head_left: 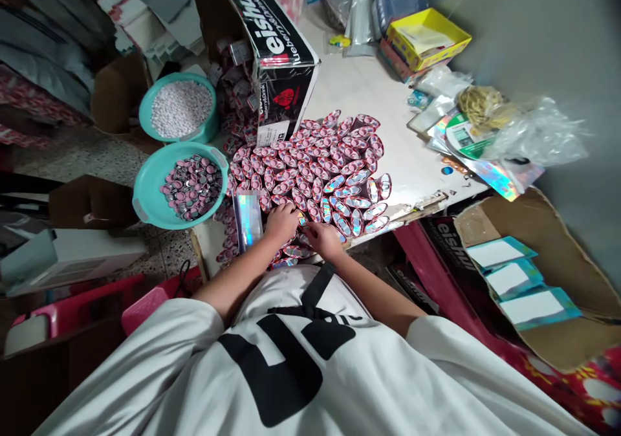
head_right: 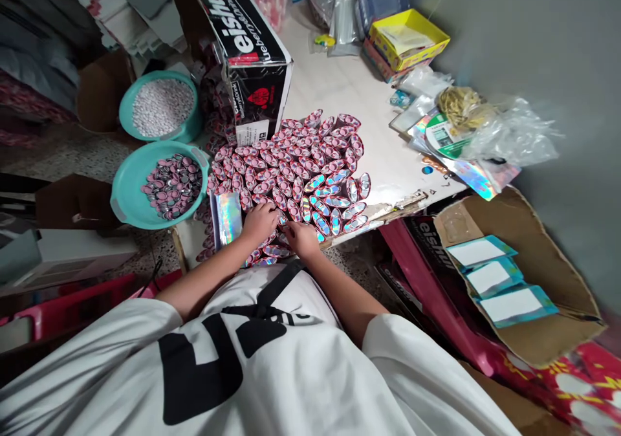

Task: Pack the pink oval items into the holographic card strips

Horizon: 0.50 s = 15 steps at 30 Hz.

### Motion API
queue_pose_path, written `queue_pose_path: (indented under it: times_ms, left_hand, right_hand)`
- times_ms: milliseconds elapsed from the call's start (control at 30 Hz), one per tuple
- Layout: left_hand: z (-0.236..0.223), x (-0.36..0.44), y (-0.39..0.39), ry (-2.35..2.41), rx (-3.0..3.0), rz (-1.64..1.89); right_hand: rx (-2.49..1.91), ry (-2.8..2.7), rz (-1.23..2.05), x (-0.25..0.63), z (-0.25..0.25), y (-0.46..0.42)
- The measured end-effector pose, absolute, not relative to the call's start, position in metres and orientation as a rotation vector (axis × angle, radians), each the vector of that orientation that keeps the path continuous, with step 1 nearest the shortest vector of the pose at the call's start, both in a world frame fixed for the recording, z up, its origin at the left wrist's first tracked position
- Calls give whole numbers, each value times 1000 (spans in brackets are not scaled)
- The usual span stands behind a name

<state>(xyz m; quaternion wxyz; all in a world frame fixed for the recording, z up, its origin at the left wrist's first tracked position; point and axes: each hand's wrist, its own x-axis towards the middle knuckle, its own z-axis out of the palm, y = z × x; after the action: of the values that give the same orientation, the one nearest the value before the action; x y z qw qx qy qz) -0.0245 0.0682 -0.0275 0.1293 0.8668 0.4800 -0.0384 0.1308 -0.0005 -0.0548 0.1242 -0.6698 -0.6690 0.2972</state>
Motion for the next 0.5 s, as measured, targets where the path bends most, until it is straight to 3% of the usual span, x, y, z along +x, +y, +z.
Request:
queue_pose_path:
  times_ms: [500]
  left_hand:
    - [-30, -19, 61, 1393, 2568, -141]
  right_hand:
    - [-1468, -2565, 490, 159, -89, -5]
